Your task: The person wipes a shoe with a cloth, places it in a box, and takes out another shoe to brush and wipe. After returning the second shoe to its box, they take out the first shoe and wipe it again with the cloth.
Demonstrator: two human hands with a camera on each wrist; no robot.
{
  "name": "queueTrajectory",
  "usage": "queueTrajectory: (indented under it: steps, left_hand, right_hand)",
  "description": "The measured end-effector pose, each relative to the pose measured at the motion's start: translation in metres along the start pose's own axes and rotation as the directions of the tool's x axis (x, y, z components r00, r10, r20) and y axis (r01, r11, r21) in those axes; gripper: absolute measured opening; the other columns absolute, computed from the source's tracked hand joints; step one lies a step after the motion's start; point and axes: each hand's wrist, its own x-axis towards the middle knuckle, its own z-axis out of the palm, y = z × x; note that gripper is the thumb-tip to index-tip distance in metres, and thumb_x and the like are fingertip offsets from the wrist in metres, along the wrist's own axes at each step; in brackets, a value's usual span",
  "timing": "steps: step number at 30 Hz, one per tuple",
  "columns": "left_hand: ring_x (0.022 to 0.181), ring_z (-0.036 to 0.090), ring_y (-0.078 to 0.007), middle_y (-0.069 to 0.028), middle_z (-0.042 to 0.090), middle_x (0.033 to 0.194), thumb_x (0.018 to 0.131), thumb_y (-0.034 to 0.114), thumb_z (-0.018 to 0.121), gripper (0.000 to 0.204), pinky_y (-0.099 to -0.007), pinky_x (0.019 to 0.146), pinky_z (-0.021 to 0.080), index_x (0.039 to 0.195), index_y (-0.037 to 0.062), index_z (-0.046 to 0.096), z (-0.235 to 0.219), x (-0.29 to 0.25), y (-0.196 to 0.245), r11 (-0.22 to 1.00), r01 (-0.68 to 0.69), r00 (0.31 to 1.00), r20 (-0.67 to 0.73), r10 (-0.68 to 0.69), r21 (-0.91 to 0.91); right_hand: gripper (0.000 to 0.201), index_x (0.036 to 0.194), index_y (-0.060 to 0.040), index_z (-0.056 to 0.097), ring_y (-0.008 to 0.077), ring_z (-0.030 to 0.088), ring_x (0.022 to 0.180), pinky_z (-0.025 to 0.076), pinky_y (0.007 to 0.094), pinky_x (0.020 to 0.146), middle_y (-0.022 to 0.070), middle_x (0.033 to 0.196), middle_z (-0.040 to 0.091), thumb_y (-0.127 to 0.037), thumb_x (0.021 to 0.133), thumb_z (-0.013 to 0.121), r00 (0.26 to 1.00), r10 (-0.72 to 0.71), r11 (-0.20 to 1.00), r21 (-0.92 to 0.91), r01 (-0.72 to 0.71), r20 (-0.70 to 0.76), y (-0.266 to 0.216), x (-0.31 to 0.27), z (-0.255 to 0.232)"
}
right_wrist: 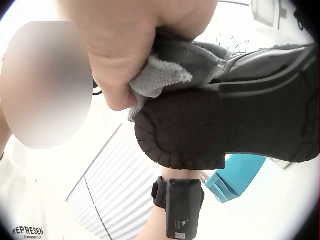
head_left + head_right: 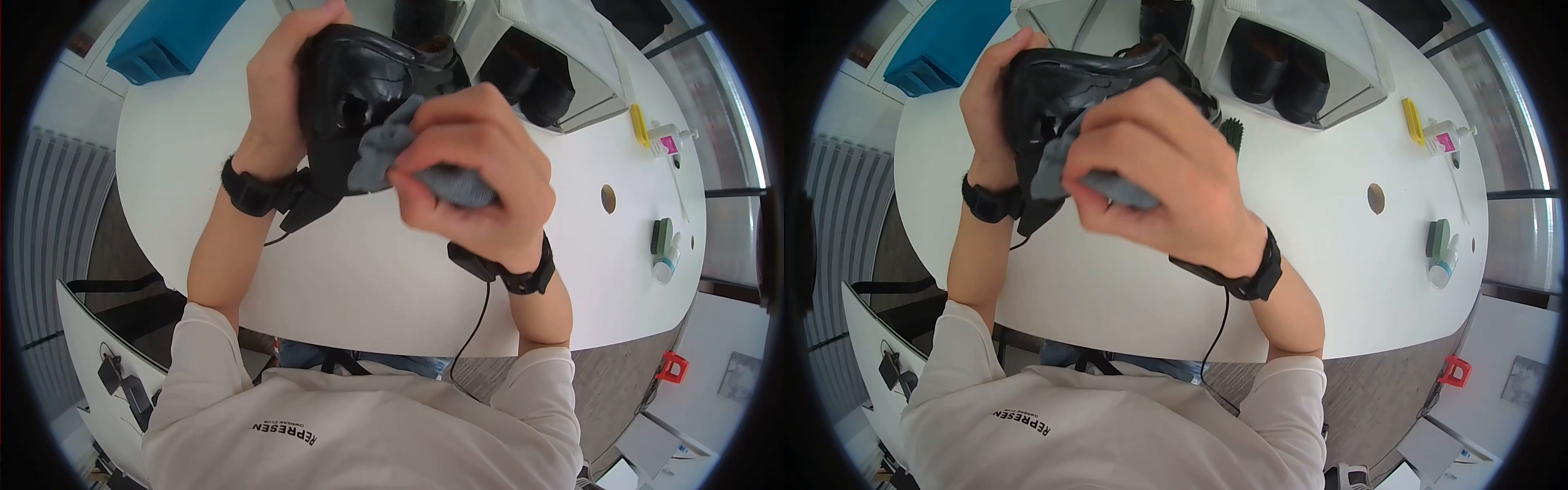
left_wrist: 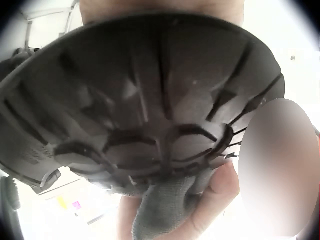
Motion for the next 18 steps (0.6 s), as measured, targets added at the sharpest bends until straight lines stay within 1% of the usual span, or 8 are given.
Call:
queueTrajectory:
  steps: [6,7,9,12,14,15,17,18]
  left_hand:
    - [0.057,0.040,-0.0067,0.0034,0.040,0.063,0.095,0.024,0.047,0.030,-0.0220,0.053,0.033,0.070,0.0088,0.044,0.001,0.003,-0.004,0.986,0.133,0.991,0.018,-0.132,-0.104]
    - [0.063,0.049,-0.0084,-0.0004,0.051,0.070,0.093,0.027,0.052,0.027,-0.0226,0.058,0.039,0.080,0.0034,0.053,-0.003,0.003,-0.006,0.992,0.079,0.997,0.036,-0.075,-0.100]
    - [0.069,0.058,-0.0102,-0.0043,0.063,0.077,0.091,0.030,0.057,0.032,-0.0233,0.064,0.046,0.089,-0.0020,0.063,-0.003,-0.002,-0.011,0.994,0.035,0.998,0.053,-0.030,-0.100]
    - [0.058,0.040,-0.0075,0.0028,0.039,0.063,0.096,0.026,0.046,0.031,-0.0233,0.052,0.033,0.070,0.0090,0.044,0.010,-0.006,0.000,0.990,0.128,0.987,-0.088,-0.133,-0.063]
    - [0.076,0.061,-0.0124,-0.0064,0.065,0.088,0.093,0.022,0.055,0.025,-0.0230,0.070,0.048,0.101,-0.0006,0.064,-0.009,-0.003,-0.005,0.971,0.136,0.942,0.331,-0.065,-0.196]
    - [0.076,0.061,-0.0124,-0.0064,0.065,0.088,0.093,0.022,0.055,0.025,-0.0230,0.070,0.048,0.101,-0.0006,0.064,-0.012,-0.008,-0.012,0.971,0.136,0.942,0.329,-0.065,-0.198]
    - [0.078,0.061,-0.0129,-0.0071,0.065,0.087,0.093,0.022,0.055,0.023,-0.0241,0.072,0.047,0.098,0.0014,0.065,-0.009,-0.016,-0.015,0.868,-0.275,0.958,0.199,0.209,0.414]
    - [0.080,0.060,-0.0139,-0.0077,0.064,0.084,0.091,0.025,0.058,0.025,-0.0257,0.076,0.045,0.099,0.0019,0.065,-0.011,-0.014,-0.014,0.828,-0.277,0.953,0.247,0.173,0.488]
  right_hand:
    - [0.025,0.084,-0.0040,0.063,0.0203,0.059,0.071,0.048,0.0273,0.063,0.0074,0.081,0.062,0.004,0.063,0.074,0.993,0.037,0.985,-0.161,-0.055,-0.112,0.031,-0.001,-0.010]
    - [0.025,0.084,-0.0040,0.063,0.0203,0.059,0.071,0.048,0.0273,0.063,0.0074,0.081,0.062,0.004,0.063,0.074,0.992,0.047,0.985,-0.161,-0.065,-0.113,0.034,-0.003,-0.011]
    - [0.019,0.086,-0.0038,0.062,0.0159,0.059,0.069,0.047,0.0253,0.063,0.0058,0.082,0.063,0.001,0.071,0.074,0.923,0.326,0.933,-0.087,-0.349,-0.207,0.038,-0.007,-0.013]
    - [0.015,0.088,-0.0034,0.062,0.0120,0.059,0.069,0.046,0.0232,0.064,0.0035,0.082,0.063,-0.003,0.077,0.073,0.882,0.405,0.903,-0.044,-0.427,-0.241,0.035,-0.005,-0.012]
    - [0.015,0.089,-0.0033,0.063,0.0120,0.059,0.070,0.047,0.0232,0.065,0.0032,0.082,0.063,-0.003,0.077,0.073,0.854,0.460,0.879,-0.008,-0.476,-0.244,0.024,-0.004,-0.012]
    - [0.016,0.090,-0.0031,0.063,0.0123,0.059,0.072,0.047,0.0232,0.067,0.0033,0.083,0.064,-0.002,0.077,0.073,0.863,0.440,0.890,-0.008,-0.456,-0.249,0.018,-0.002,-0.011]
    - [0.017,0.092,-0.0028,0.064,0.0126,0.060,0.074,0.047,0.0232,0.069,0.0034,0.083,0.064,-0.001,0.078,0.073,0.877,0.407,0.906,-0.007,-0.423,-0.254,0.009,0.002,-0.008]
    - [0.018,0.092,-0.0027,0.064,0.0137,0.060,0.077,0.047,0.0233,0.070,0.0038,0.084,0.064,0.000,0.077,0.073,0.904,0.355,0.931,0.007,-0.364,-0.238,0.004,0.002,-0.006]
